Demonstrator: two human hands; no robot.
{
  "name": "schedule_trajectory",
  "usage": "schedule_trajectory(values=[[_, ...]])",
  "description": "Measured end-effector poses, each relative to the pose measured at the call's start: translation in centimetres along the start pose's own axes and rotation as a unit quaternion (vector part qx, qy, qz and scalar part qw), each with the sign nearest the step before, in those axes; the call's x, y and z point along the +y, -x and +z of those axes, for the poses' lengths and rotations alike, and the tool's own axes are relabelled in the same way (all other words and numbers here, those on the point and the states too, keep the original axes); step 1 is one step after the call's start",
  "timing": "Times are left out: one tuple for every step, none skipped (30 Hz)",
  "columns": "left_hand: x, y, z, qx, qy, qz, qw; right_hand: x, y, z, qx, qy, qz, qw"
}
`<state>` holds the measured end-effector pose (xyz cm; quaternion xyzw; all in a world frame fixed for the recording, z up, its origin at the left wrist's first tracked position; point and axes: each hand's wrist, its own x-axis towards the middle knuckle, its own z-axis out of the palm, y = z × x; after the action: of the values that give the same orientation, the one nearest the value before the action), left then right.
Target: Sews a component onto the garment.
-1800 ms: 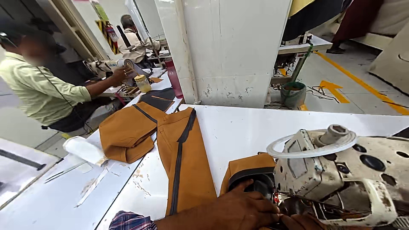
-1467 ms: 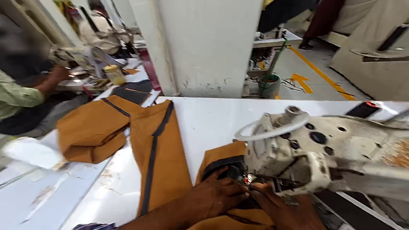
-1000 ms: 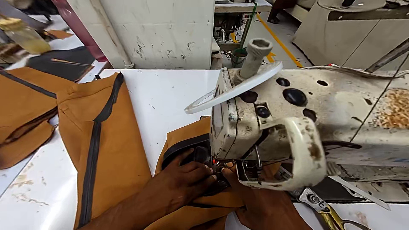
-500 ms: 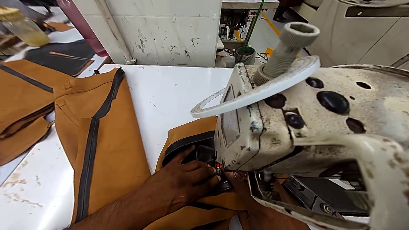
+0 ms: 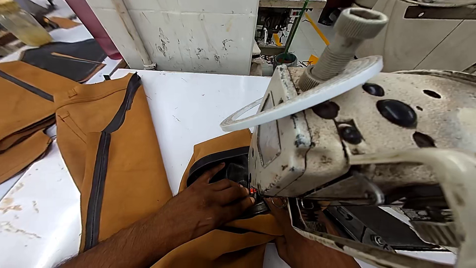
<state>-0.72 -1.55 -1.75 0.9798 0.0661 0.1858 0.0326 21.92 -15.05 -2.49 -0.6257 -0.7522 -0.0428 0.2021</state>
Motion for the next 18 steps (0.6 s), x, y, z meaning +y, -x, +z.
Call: schedule_trajectory(values=[[-0.04,-0.05,-0.03,0.001,0.0,0.0,1.0,-0.01,-0.04,0.01,0.002,0.004,0.001,1.0],[-0.08,-0.1,-0.05,0.004,-0.003,0.0,1.0,-0.05,-0.07,-0.02,0.0,0.01,0.004,1.0],[-0.09,-0.16,-0.11,0.005,-0.005,0.001,1.0,-0.08,-0.09,-0.09,-0.008,0.016,0.01,1.0],[-0.07,-0.23,-0.2,0.005,-0.009,0.0,1.0,-0.08,-0.08,-0.08,-0.014,0.02,0.016,1.0],[0.0,-0.35,-0.34,0.01,-0.012,-0.001,1.0,-0.05,-0.07,-0.03,-0.018,0.022,0.021,0.999],[0.06,-0.45,-0.5,0.015,-0.012,-0.002,1.0,-0.04,-0.09,-0.01,-0.019,0.02,0.026,0.999],[0.1,-0.5,-0.59,0.017,-0.009,-0.005,1.0,-0.07,-0.14,-0.06,-0.022,0.016,0.033,0.999],[0.13,-0.54,-0.56,0.024,-0.012,-0.007,1.0,-0.09,-0.18,-0.07,-0.026,0.013,0.039,0.999],[0.13,-0.53,-0.46,0.028,-0.013,-0.008,0.999,-0.11,-0.18,-0.1,-0.034,0.009,0.045,0.998],[0.11,-0.5,-0.35,0.03,-0.01,-0.008,0.999,-0.06,-0.18,-0.08,-0.036,0.006,0.045,0.998],[0.08,-0.5,-0.27,0.032,-0.011,-0.007,0.999,0.02,-0.17,-0.02,-0.035,0.007,0.042,0.998],[0.08,-0.55,-0.23,0.036,-0.014,-0.006,0.999,0.09,-0.14,0.02,-0.033,0.009,0.04,0.999],[0.14,-0.63,-0.22,0.042,-0.017,-0.004,0.999,0.14,-0.11,0.08,-0.03,0.013,0.038,0.999],[0.23,-0.69,-0.22,0.046,-0.019,-0.004,0.999,0.2,-0.11,0.16,-0.022,0.02,0.034,0.999],[0.33,-0.74,-0.2,0.049,-0.023,-0.005,0.999,0.24,-0.14,0.2,-0.017,0.028,0.03,0.999],[0.45,-0.78,-0.09,0.053,-0.025,-0.007,0.998,0.27,-0.16,0.2,-0.01,0.032,0.025,0.999],[0.58,-0.81,0.07,0.057,-0.025,-0.009,0.998,0.32,-0.16,0.21,-0.004,0.037,0.024,0.999],[0.71,-0.82,0.22,0.058,-0.026,-0.011,0.998,0.37,-0.13,0.21,-0.003,0.039,0.027,0.999]])
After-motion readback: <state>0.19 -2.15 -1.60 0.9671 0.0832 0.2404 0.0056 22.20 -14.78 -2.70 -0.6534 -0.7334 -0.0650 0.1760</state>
